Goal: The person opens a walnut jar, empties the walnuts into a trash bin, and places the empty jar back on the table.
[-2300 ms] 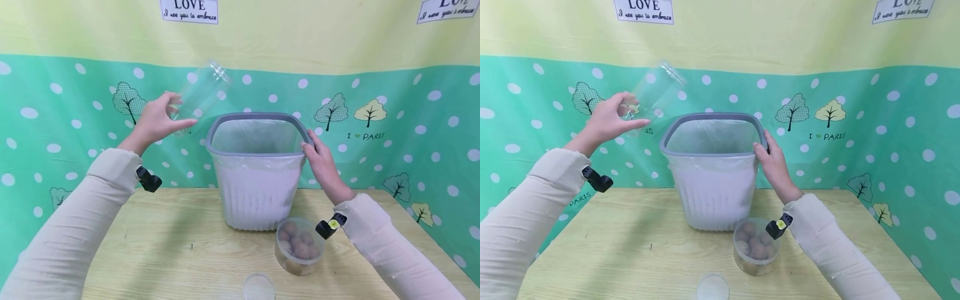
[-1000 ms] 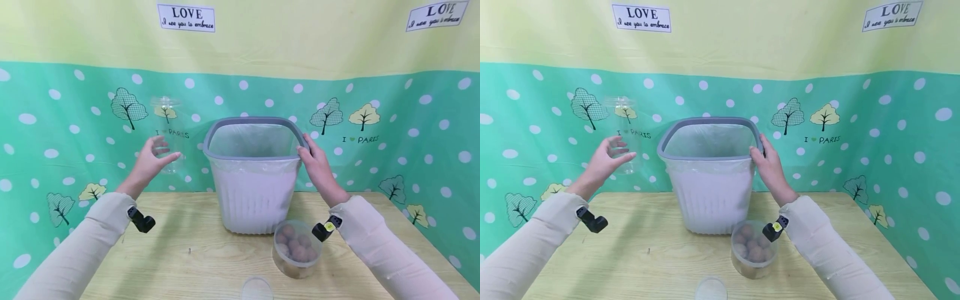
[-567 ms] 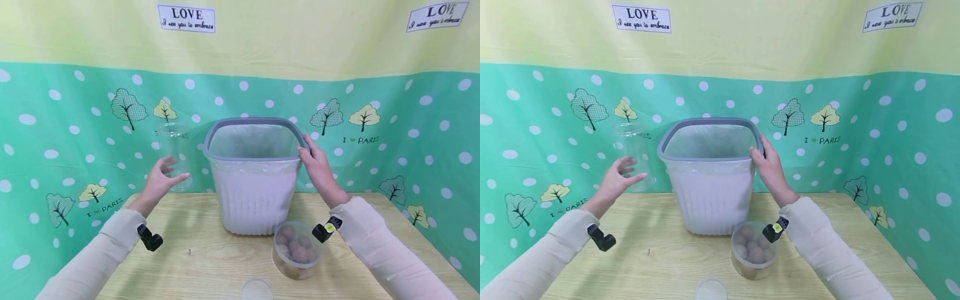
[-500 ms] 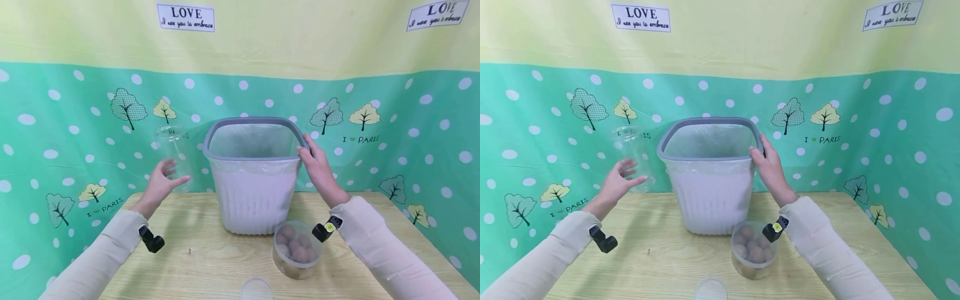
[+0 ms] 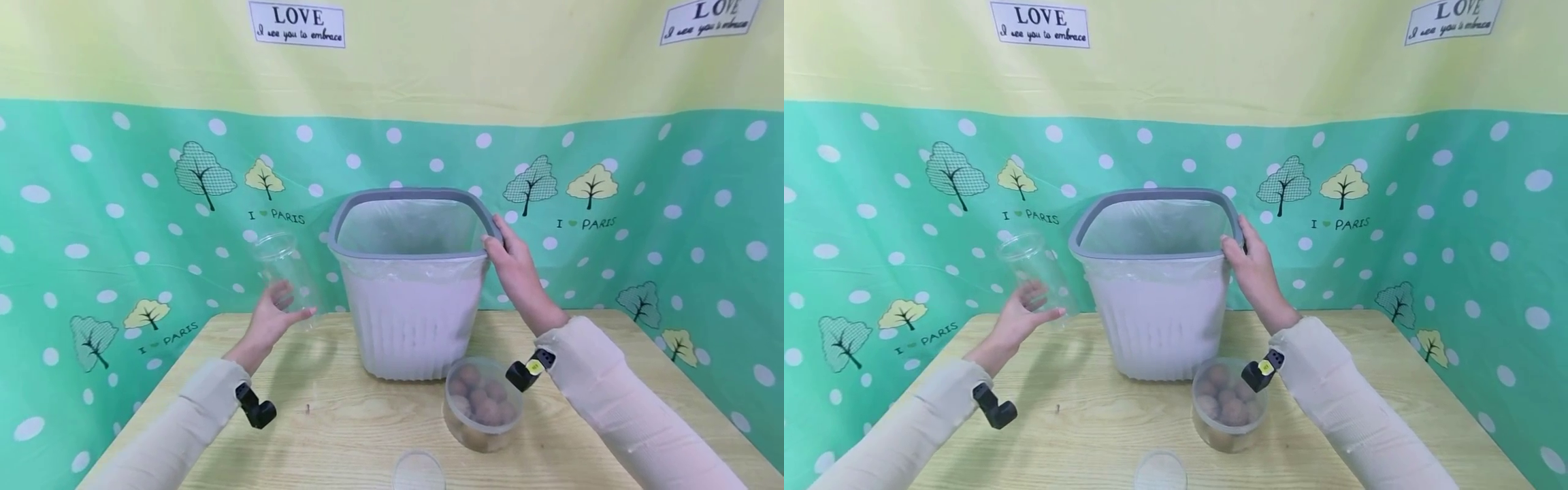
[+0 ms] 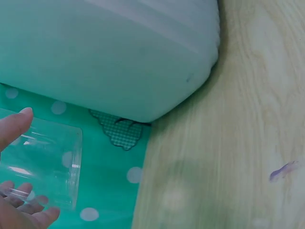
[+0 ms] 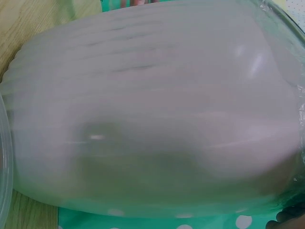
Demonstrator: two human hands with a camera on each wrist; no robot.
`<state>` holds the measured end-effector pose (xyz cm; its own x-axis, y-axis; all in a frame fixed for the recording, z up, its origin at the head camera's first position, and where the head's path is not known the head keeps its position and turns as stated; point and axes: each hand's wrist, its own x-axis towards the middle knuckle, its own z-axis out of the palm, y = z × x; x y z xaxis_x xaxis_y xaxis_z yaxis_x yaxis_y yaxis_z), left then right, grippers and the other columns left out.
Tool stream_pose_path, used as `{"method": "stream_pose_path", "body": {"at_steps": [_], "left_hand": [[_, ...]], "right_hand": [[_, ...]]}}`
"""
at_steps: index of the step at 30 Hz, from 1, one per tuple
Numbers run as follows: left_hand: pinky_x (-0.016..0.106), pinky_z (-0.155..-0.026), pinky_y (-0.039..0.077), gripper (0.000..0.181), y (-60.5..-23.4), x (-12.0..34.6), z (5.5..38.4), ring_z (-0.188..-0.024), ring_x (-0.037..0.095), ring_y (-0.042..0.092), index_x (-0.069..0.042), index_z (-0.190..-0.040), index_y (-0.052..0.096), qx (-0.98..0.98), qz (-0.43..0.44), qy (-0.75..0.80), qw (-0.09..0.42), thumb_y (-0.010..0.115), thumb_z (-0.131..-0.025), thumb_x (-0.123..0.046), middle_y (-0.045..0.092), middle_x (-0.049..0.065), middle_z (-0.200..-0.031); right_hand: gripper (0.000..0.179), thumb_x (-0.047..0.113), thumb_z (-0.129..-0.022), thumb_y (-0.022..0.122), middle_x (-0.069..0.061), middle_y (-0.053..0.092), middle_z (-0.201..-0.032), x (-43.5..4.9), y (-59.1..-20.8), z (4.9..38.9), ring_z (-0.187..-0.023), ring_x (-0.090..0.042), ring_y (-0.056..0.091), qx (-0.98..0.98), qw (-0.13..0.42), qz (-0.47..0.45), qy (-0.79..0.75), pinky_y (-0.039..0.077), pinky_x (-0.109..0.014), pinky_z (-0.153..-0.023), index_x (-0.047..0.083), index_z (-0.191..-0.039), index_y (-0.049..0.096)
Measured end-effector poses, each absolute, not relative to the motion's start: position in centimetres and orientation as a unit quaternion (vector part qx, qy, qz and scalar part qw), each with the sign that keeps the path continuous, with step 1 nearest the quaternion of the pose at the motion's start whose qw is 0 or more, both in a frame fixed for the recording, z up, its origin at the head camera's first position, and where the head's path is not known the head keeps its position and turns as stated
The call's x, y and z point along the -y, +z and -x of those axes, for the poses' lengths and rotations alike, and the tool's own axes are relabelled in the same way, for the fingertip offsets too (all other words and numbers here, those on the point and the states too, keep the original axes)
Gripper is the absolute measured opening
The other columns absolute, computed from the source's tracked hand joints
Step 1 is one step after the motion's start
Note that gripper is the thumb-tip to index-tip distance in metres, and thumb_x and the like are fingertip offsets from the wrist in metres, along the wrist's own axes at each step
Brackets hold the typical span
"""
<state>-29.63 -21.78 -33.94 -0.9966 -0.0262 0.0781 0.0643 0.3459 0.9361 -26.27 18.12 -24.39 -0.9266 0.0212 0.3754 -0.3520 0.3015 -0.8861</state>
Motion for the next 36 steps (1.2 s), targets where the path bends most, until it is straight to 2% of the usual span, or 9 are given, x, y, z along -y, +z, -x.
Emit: {"method": "stream_pose_path", "body": {"at_steps": [3, 6, 9, 11, 16, 23, 27, 31, 36], "left_hand": [[0.05, -0.108, 0.031, 0.104, -34.7, 21.7, 29.9, -0.139, 0.036, 0.024, -0.006, -0.15, 0.009, 0.816, 0.017, -0.576, 0.036, 0.079, -0.076, -0.025, 0.019, 0.018, -0.154], [0.05, -0.108, 0.03, 0.099, -35.4, 21.5, 30.2, -0.139, 0.036, 0.023, -0.006, -0.15, 0.011, 0.814, 0.022, -0.579, 0.031, 0.077, -0.078, -0.021, 0.019, 0.017, -0.153], [0.051, -0.109, 0.03, 0.094, -36.1, 21.2, 30.4, -0.139, 0.037, 0.021, -0.006, -0.15, 0.012, 0.815, 0.029, -0.578, 0.024, 0.074, -0.081, -0.017, 0.019, 0.017, -0.154], [0.052, -0.109, 0.028, 0.093, -36.5, 21.1, 30.5, -0.14, 0.038, 0.019, -0.005, -0.15, 0.011, 0.817, 0.036, -0.575, 0.02, 0.073, -0.082, -0.017, 0.017, 0.018, -0.154], [0.053, -0.11, 0.025, 0.092, -37.7, 20.8, 30.8, -0.141, 0.039, 0.015, -0.004, -0.149, 0.01, 0.814, 0.05, -0.578, 0.012, 0.072, -0.083, -0.016, 0.017, 0.017, -0.154], [0.052, -0.113, 0.017, 0.089, -39.2, 20.5, 31.4, -0.142, 0.037, 0.013, -0.005, -0.15, 0.01, 0.815, 0.043, -0.578, 0.005, 0.07, -0.084, -0.01, 0.017, 0.017, -0.155], [0.052, -0.114, 0.014, 0.09, -39.8, 20.5, 31.3, -0.142, 0.037, 0.011, -0.007, -0.15, 0.01, 0.818, 0.034, -0.574, -0.005, 0.07, -0.083, -0.01, 0.015, 0.017, -0.155], [0.052, -0.114, 0.014, 0.091, -40.4, 20.5, 31.2, -0.142, 0.037, 0.01, -0.008, -0.15, 0.011, 0.819, 0.023, -0.573, -0.012, 0.071, -0.083, -0.012, 0.014, 0.016, -0.156], [0.053, -0.114, 0.013, 0.09, -40.8, 20.5, 31.0, -0.143, 0.036, 0.007, -0.008, -0.15, 0.012, 0.817, 0.017, -0.577, -0.017, 0.071, -0.083, -0.011, 0.016, 0.014, -0.156]], "right_hand": [[0.061, 0.034, -0.097, 0.039, -0.004, 0.019, -0.155, -18.1, -24.4, 26.5, -0.12, -0.024, 0.034, 0.79, 0.16, -0.104, 0.583, 0.033, -0.037, -0.088, 0.018, -0.151, 0.015], [0.061, 0.035, -0.097, 0.039, -0.011, 0.03, -0.148, -18.0, -24.3, 26.5, -0.096, -0.024, 0.04, 0.793, 0.16, -0.099, 0.579, 0.035, -0.035, -0.076, 0.019, -0.151, 0.015], [0.061, 0.036, -0.097, 0.039, -0.011, 0.032, -0.146, -17.8, -24.2, 26.4, -0.086, -0.023, 0.036, 0.794, 0.164, -0.098, 0.578, 0.034, -0.035, -0.071, 0.02, -0.151, 0.016], [0.062, 0.037, -0.097, 0.039, -0.01, 0.029, -0.151, -17.8, -24.1, 26.5, -0.104, -0.023, 0.038, 0.791, 0.166, -0.101, 0.58, 0.035, -0.036, -0.081, 0.019, -0.151, 0.016], [0.062, 0.035, -0.096, 0.04, -0.006, 0.022, -0.155, -17.7, -24.1, 26.6, -0.12, -0.022, 0.034, 0.787, 0.171, -0.108, 0.582, 0.032, -0.038, -0.092, 0.016, -0.151, 0.017], [0.062, 0.034, -0.097, 0.04, -0.006, 0.024, -0.153, -17.8, -24.1, 26.6, -0.111, -0.025, 0.036, 0.788, 0.175, -0.109, 0.58, 0.033, -0.036, -0.082, 0.016, -0.151, 0.017], [0.062, 0.033, -0.096, 0.039, -0.005, 0.022, -0.154, -17.9, -24.3, 26.6, -0.116, -0.025, 0.035, 0.788, 0.173, -0.108, 0.581, 0.033, -0.037, -0.082, 0.016, -0.151, 0.017], [0.062, 0.033, -0.096, 0.04, -0.003, 0.02, -0.155, -17.9, -24.3, 26.6, -0.121, -0.024, 0.033, 0.787, 0.172, -0.107, 0.583, 0.031, -0.038, -0.09, 0.015, -0.151, 0.017], [0.062, 0.034, -0.096, 0.04, -0.003, 0.023, -0.154, -17.9, -24.4, 26.5, -0.112, -0.025, 0.036, 0.788, 0.173, -0.104, 0.582, 0.033, -0.037, -0.084, 0.017, -0.151, 0.017]]}}
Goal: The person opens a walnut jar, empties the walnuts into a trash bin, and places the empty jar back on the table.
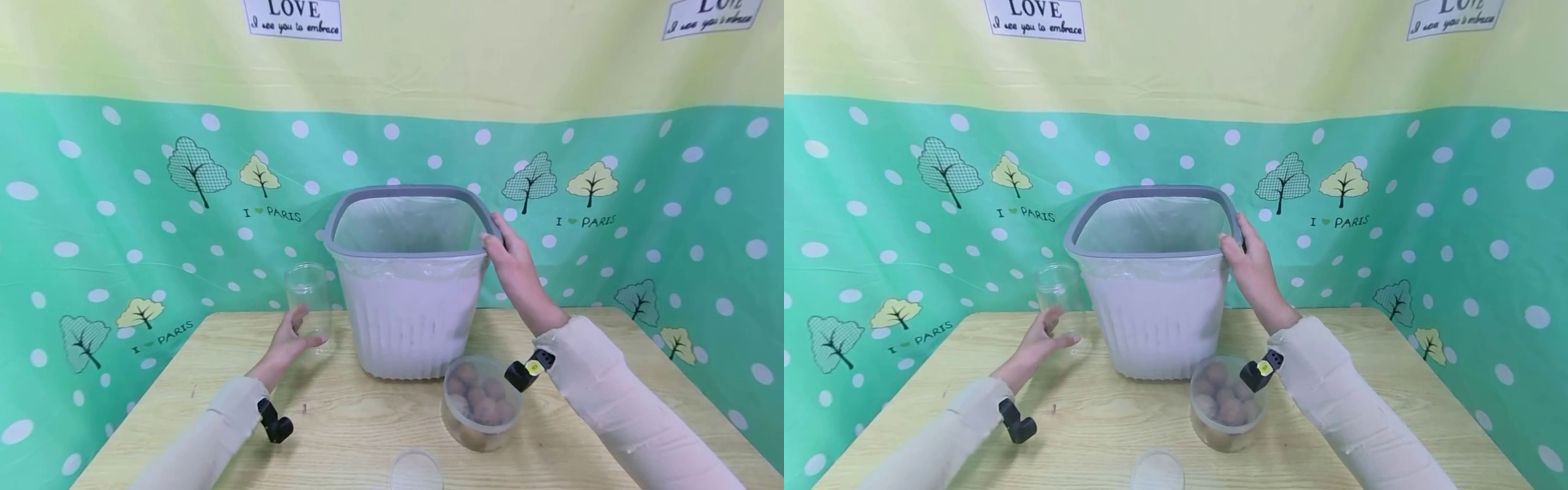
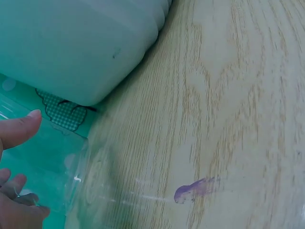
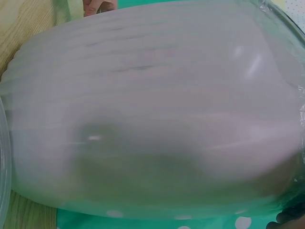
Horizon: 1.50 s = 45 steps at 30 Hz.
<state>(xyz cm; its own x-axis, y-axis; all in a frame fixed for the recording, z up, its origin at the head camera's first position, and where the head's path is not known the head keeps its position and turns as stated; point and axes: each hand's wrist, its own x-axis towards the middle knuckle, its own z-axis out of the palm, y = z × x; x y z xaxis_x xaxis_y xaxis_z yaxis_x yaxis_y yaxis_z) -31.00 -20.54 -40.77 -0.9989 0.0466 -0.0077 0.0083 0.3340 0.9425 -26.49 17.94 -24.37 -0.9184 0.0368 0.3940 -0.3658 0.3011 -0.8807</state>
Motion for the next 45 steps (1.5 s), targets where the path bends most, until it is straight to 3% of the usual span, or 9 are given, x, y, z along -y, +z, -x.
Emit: {"method": "stream_pose_path", "body": {"at_steps": [4, 7, 10, 16, 23, 29, 32, 36, 45], "left_hand": [[0.053, -0.114, 0.011, 0.088, -40.9, 20.5, 31.0, -0.143, 0.037, 0.005, -0.008, -0.15, 0.013, -0.815, -0.016, 0.579, 0.019, 0.07, -0.083, -0.008, 0.015, 0.014, -0.156], [0.054, -0.114, 0.01, 0.088, -40.9, 20.4, 31.0, -0.143, 0.037, 0.005, -0.007, -0.15, 0.013, -0.816, -0.014, 0.578, 0.021, 0.07, -0.082, -0.008, 0.014, 0.015, -0.156], [0.054, -0.114, 0.01, 0.089, -41.1, 20.4, 31.0, -0.143, 0.038, 0.005, -0.006, -0.149, 0.013, -0.817, -0.012, 0.576, 0.024, 0.071, -0.081, -0.01, 0.013, 0.016, -0.156], [0.054, -0.113, 0.011, 0.093, -41.5, 20.7, 31.2, -0.142, 0.038, 0.005, -0.007, -0.15, 0.013, -0.824, -0.006, 0.565, 0.026, 0.073, -0.08, -0.013, 0.013, 0.016, -0.156], [0.055, -0.113, 0.011, 0.091, -42.0, 20.9, 31.2, -0.142, 0.039, 0.005, -0.007, -0.15, 0.013, -0.827, -0.001, 0.562, 0.025, 0.073, -0.081, -0.013, 0.012, 0.017, -0.156], [0.056, -0.112, 0.011, 0.091, -42.1, 21.1, 31.2, -0.142, 0.04, 0.006, -0.007, -0.15, 0.012, -0.823, 0.001, 0.568, 0.028, 0.072, -0.082, -0.013, 0.011, 0.019, -0.156], [0.056, -0.112, 0.012, 0.092, -42.2, 21.2, 31.2, -0.141, 0.041, 0.008, -0.007, -0.15, 0.013, -0.822, 0.0, 0.568, 0.031, 0.073, -0.081, -0.013, 0.013, 0.02, -0.155], [0.057, -0.112, 0.012, 0.093, -42.2, 21.3, 31.0, -0.141, 0.042, 0.009, -0.006, -0.149, 0.014, -0.823, 0.0, 0.566, 0.037, 0.075, -0.079, -0.013, 0.015, 0.022, -0.154], [0.057, -0.112, 0.011, 0.097, -41.2, 21.6, 30.1, -0.141, 0.041, 0.005, -0.006, -0.15, 0.007, -0.826, -0.011, 0.563, 0.041, 0.074, -0.081, -0.02, 0.011, 0.02, -0.156]], "right_hand": [[0.061, 0.034, -0.097, 0.04, -0.003, 0.024, -0.153, -18.0, -24.4, 26.5, -0.109, -0.022, 0.037, 0.789, 0.177, -0.103, 0.579, 0.033, -0.032, -0.079, 0.018, -0.151, 0.018], [0.06, 0.035, -0.097, 0.04, -0.017, 0.04, -0.137, -18.0, -24.4, 26.5, -0.1, -0.021, 0.04, 0.792, 0.18, -0.103, 0.575, 0.034, -0.029, -0.074, 0.018, -0.151, 0.018], [0.06, 0.035, -0.097, 0.04, -0.015, 0.043, -0.119, -18.0, -24.5, 26.5, -0.076, -0.021, 0.033, 0.791, 0.179, -0.102, 0.576, 0.033, -0.031, -0.064, 0.019, -0.15, 0.018], [0.059, 0.034, -0.097, 0.039, -0.009, 0.033, -0.089, -18.0, -24.6, 26.6, -0.072, -0.022, 0.03, 0.791, 0.175, -0.1, 0.577, 0.031, -0.032, -0.06, 0.02, -0.15, 0.018], [0.059, 0.034, -0.097, 0.039, -0.015, 0.044, -0.119, -18.1, -24.6, 26.6, -0.078, -0.021, 0.034, 0.791, 0.176, -0.1, 0.577, 0.031, -0.032, -0.06, 0.02, -0.15, 0.018], [0.06, 0.033, -0.097, 0.039, -0.004, 0.023, -0.154, -18.0, -24.6, 26.4, -0.115, -0.022, 0.036, 0.786, 0.181, -0.109, 0.581, 0.034, -0.034, -0.078, 0.018, -0.151, 0.018], [0.06, 0.033, -0.097, 0.04, -0.002, 0.02, -0.155, -18.0, -24.5, 26.4, -0.13, -0.019, 0.031, 0.787, 0.18, -0.109, 0.58, 0.032, -0.038, -0.097, 0.016, -0.151, 0.018], [0.061, 0.031, -0.097, 0.04, -0.005, 0.02, -0.155, -17.9, -24.5, 26.4, -0.137, -0.017, 0.024, 0.786, 0.182, -0.111, 0.581, 0.027, -0.041, -0.107, 0.014, -0.151, 0.019], [0.061, 0.033, -0.097, 0.04, -0.004, 0.02, -0.155, -17.9, -24.6, 26.4, -0.128, -0.02, 0.031, 0.786, 0.182, -0.108, 0.581, 0.031, -0.04, -0.095, 0.015, -0.151, 0.019]]}}
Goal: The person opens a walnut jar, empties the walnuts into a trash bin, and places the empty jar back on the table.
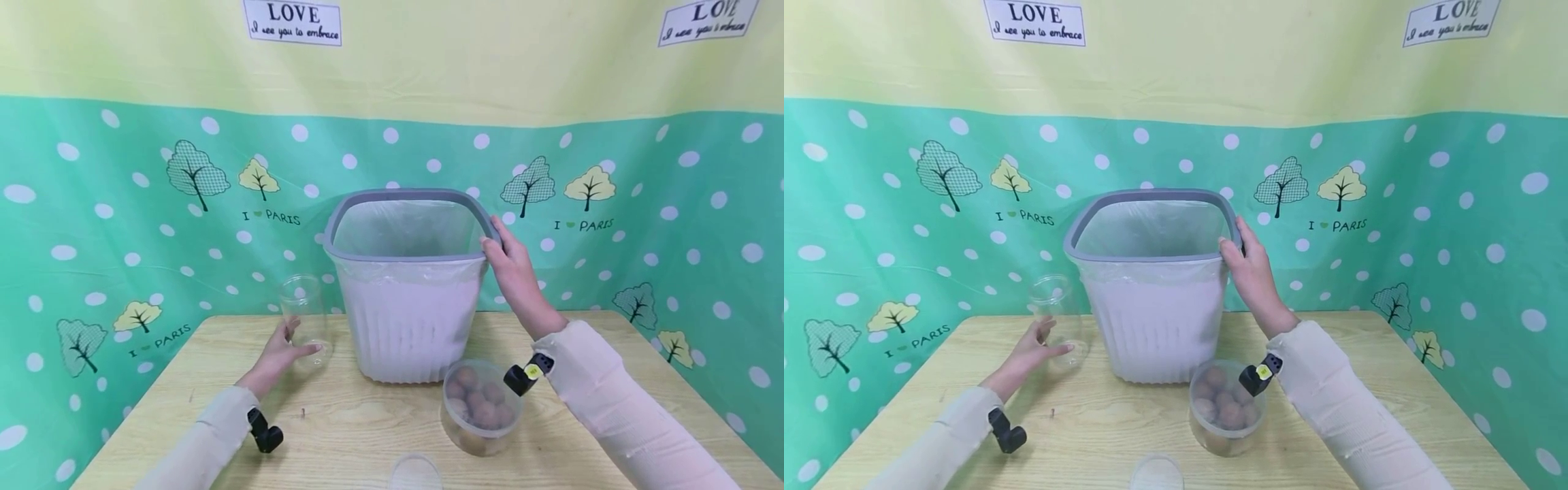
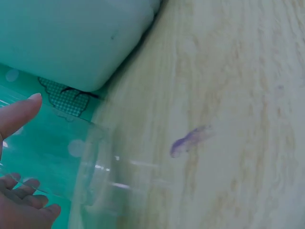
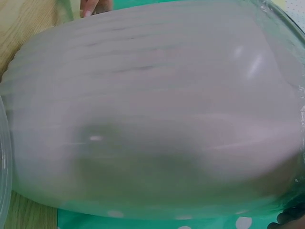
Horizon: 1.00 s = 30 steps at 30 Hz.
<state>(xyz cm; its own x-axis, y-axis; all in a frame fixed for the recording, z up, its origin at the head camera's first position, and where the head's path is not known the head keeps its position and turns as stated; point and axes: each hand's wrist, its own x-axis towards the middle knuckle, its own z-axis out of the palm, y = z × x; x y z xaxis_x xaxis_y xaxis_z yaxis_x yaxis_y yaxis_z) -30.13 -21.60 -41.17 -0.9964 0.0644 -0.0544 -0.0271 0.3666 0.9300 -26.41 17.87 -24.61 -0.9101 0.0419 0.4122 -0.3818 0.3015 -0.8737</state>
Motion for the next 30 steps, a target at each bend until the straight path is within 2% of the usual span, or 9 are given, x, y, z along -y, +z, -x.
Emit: {"method": "stream_pose_path", "body": {"at_steps": [5, 9, 11, 12, 14, 15, 18, 26, 30], "left_hand": [[0.053, -0.114, 0.012, 0.098, -39.9, 22.3, 30.0, -0.142, 0.04, 0.004, -0.005, -0.151, 0.003, -0.828, -0.03, 0.56, 0.029, 0.072, -0.083, -0.022, 0.009, 0.019, -0.156], [0.052, -0.113, 0.014, 0.102, -38.5, 22.7, 29.8, -0.142, 0.041, 0.004, -0.004, -0.151, 0.0, -0.835, -0.029, 0.549, 0.027, 0.073, -0.082, -0.025, 0.007, 0.021, -0.156], [0.053, -0.113, 0.015, 0.106, -37.8, 22.9, 29.7, -0.141, 0.041, 0.004, -0.005, -0.151, -0.003, -0.838, -0.025, 0.544, 0.026, 0.074, -0.081, -0.028, 0.005, 0.021, -0.156], [0.054, -0.113, 0.015, 0.108, -37.4, 23.0, 29.6, -0.141, 0.042, 0.003, -0.006, -0.151, -0.004, -0.84, -0.022, 0.542, 0.025, 0.074, -0.081, -0.031, 0.004, 0.021, -0.156], [0.055, -0.112, 0.015, 0.111, -36.7, 23.3, 29.4, -0.141, 0.042, 0.002, -0.009, -0.151, -0.007, -0.84, -0.025, 0.541, 0.02, 0.075, -0.08, -0.034, 0.003, 0.02, -0.156], [0.056, -0.112, 0.014, 0.111, -36.3, 23.4, 29.3, -0.141, 0.042, 0.002, -0.011, -0.151, -0.007, -0.84, -0.029, 0.542, 0.016, 0.074, -0.08, -0.035, 0.002, 0.019, -0.157], [0.057, -0.112, 0.013, 0.11, -35.5, 23.6, 29.0, -0.141, 0.043, 0.001, -0.012, -0.151, -0.005, -0.842, -0.041, 0.538, -0.001, 0.075, -0.08, -0.036, 0.003, 0.016, -0.157], [0.061, -0.11, 0.014, 0.111, -33.7, 23.0, 27.8, -0.142, 0.039, 0.003, -0.01, -0.152, 0.0, -0.857, -0.056, 0.511, -0.04, 0.077, -0.077, -0.038, 0.005, 0.013, -0.158], [0.062, -0.109, 0.016, 0.111, -33.2, 22.3, 27.1, -0.142, 0.039, 0.007, -0.011, -0.152, 0.003, -0.872, -0.065, 0.48, -0.073, 0.079, -0.075, -0.036, 0.008, 0.015, -0.157]], "right_hand": [[0.061, 0.035, -0.096, 0.041, -0.003, 0.021, -0.155, -17.7, -24.5, 26.4, -0.13, -0.02, 0.031, 0.79, 0.179, -0.103, 0.578, 0.03, -0.039, -0.099, 0.016, -0.151, 0.019], [0.062, 0.037, -0.097, 0.041, -0.004, 0.022, -0.155, -17.9, -24.5, 26.3, -0.127, -0.023, 0.034, 0.797, 0.169, -0.102, 0.571, 0.034, -0.04, -0.094, 0.018, -0.151, 0.018], [0.063, 0.039, -0.097, 0.041, -0.004, 0.02, -0.155, -18.0, -24.4, 26.2, -0.129, -0.023, 0.032, 0.801, 0.16, -0.106, 0.567, 0.034, -0.041, -0.096, 0.019, -0.151, 0.016], [0.063, 0.04, -0.097, 0.041, -0.004, 0.018, -0.155, -18.1, -24.4, 26.1, -0.134, -0.022, 0.03, 0.804, 0.156, -0.109, 0.563, 0.033, -0.042, -0.101, 0.02, -0.151, 0.015], [0.064, 0.043, -0.097, 0.041, -0.002, 0.015, -0.156, -18.4, -24.3, 26.0, -0.141, -0.019, 0.018, 0.809, 0.148, -0.116, 0.556, 0.024, -0.044, -0.111, 0.02, -0.151, 0.014], [0.065, 0.045, -0.098, 0.04, -0.002, 0.014, -0.156, -18.6, -24.2, 25.9, -0.142, -0.019, 0.015, 0.812, 0.146, -0.121, 0.553, 0.02, -0.045, -0.113, 0.02, -0.151, 0.013], [0.065, 0.045, -0.098, 0.039, -0.002, 0.013, -0.156, -19.3, -24.5, 25.5, -0.143, -0.02, 0.013, 0.811, 0.149, -0.141, 0.548, 0.016, -0.047, -0.114, 0.018, -0.151, 0.014], [0.056, 0.032, -0.102, 0.036, -0.008, 0.019, -0.155, -20.9, -26.6, 24.0, -0.143, -0.025, 0.016, 0.821, 0.183, -0.209, 0.499, 0.019, -0.051, -0.113, 0.01, -0.15, 0.019], [0.058, 0.026, -0.101, 0.041, -0.011, 0.018, -0.156, -21.5, -27.9, 23.4, -0.143, -0.029, 0.015, 0.835, 0.173, -0.223, 0.473, 0.019, -0.052, -0.112, 0.007, -0.15, 0.018]]}}
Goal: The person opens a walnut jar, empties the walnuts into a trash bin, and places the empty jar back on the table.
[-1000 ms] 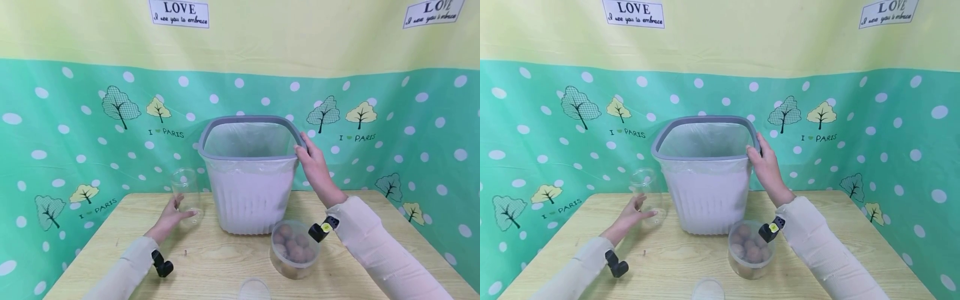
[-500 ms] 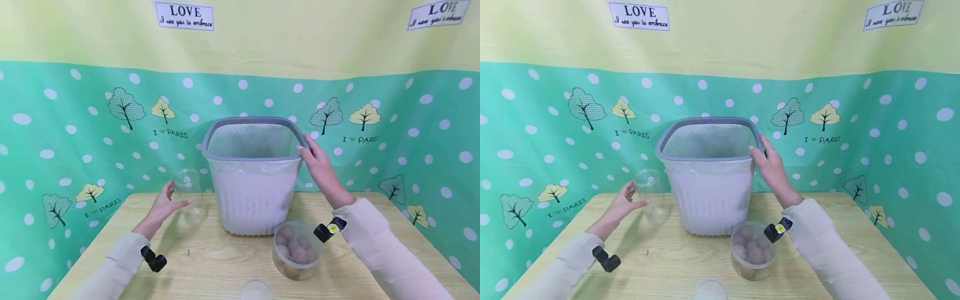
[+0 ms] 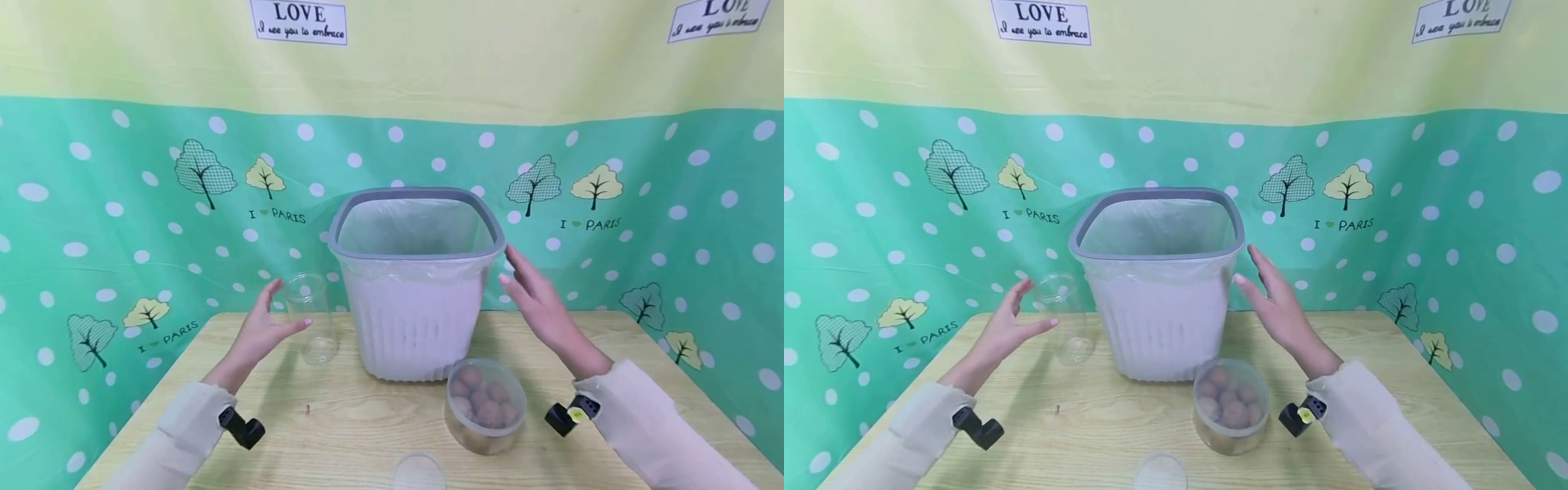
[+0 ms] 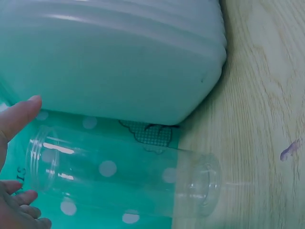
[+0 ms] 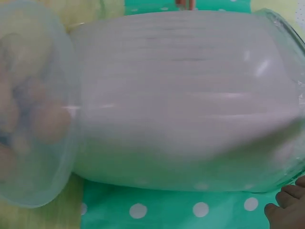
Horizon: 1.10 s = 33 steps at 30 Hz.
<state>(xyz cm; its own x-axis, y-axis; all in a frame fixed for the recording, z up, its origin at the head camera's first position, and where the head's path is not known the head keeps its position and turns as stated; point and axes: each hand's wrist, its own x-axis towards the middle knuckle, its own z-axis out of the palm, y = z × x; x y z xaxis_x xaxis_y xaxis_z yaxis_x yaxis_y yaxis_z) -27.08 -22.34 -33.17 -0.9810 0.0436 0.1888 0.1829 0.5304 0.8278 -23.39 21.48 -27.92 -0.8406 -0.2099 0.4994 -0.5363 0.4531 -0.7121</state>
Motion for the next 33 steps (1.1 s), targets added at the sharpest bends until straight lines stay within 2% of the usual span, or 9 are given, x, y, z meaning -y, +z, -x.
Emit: {"method": "stream_pose_path", "body": {"at_steps": [6, 11, 19, 25, 33], "left_hand": [[0.061, -0.109, 0.019, 0.108, -32.8, 20.6, 25.9, -0.141, 0.039, 0.015, -0.009, -0.151, 0.011, 0.881, 0.099, -0.441, 0.138, 0.081, -0.073, -0.028, 0.018, 0.015, -0.155], [0.061, -0.107, 0.023, 0.104, -32.7, 19.5, 24.7, -0.138, 0.04, 0.022, -0.007, -0.149, 0.017, 0.881, 0.124, -0.414, 0.191, 0.083, -0.071, -0.025, 0.026, 0.017, -0.151], [0.058, -0.106, 0.027, 0.098, -33.4, 18.1, 22.4, -0.135, 0.038, 0.03, -0.004, -0.147, 0.026, 0.87, 0.165, -0.405, 0.228, 0.084, -0.069, -0.019, 0.034, 0.017, -0.147], [0.055, -0.108, 0.026, 0.099, -34.5, 16.3, 20.7, -0.135, 0.035, 0.032, -0.003, -0.146, 0.027, 0.861, 0.191, -0.429, 0.193, 0.085, -0.068, -0.018, 0.038, 0.015, -0.145], [0.055, -0.108, 0.025, 0.096, -36.7, 13.8, 18.9, -0.136, 0.032, 0.031, -0.011, -0.146, 0.031, 0.856, 0.205, -0.461, 0.109, 0.084, -0.068, -0.025, 0.039, 0.007, -0.147]], "right_hand": [[0.064, 0.023, -0.098, 0.049, -0.015, 0.017, -0.156, -22.4, -29.8, 22.3, -0.142, -0.035, 0.015, 0.855, 0.143, -0.222, 0.447, 0.018, -0.056, -0.111, 0.007, -0.151, 0.017], [0.069, 0.025, -0.094, 0.056, -0.018, 0.019, -0.154, -22.7, -31.3, 21.2, -0.139, -0.042, 0.017, 0.876, 0.117, -0.21, 0.419, 0.019, -0.065, -0.106, 0.008, -0.15, 0.019], [0.072, 0.027, -0.089, 0.064, -0.02, 0.027, -0.151, -23.4, -34.4, 20.2, -0.136, -0.045, 0.024, 0.89, 0.11, -0.216, 0.385, 0.022, -0.067, -0.103, 0.007, -0.148, 0.028], [0.069, 0.027, -0.087, 0.067, -0.022, 0.035, -0.146, -23.9, -36.1, 19.4, -0.133, -0.046, 0.029, 0.893, 0.103, -0.207, 0.386, 0.026, -0.067, -0.1, 0.003, -0.143, 0.035], [0.074, 0.023, -0.084, 0.07, -0.024, 0.033, -0.147, -24.7, -37.5, 18.6, -0.132, -0.051, 0.026, 0.883, 0.069, -0.209, 0.413, 0.025, -0.071, -0.096, 0.006, -0.145, 0.032]]}}
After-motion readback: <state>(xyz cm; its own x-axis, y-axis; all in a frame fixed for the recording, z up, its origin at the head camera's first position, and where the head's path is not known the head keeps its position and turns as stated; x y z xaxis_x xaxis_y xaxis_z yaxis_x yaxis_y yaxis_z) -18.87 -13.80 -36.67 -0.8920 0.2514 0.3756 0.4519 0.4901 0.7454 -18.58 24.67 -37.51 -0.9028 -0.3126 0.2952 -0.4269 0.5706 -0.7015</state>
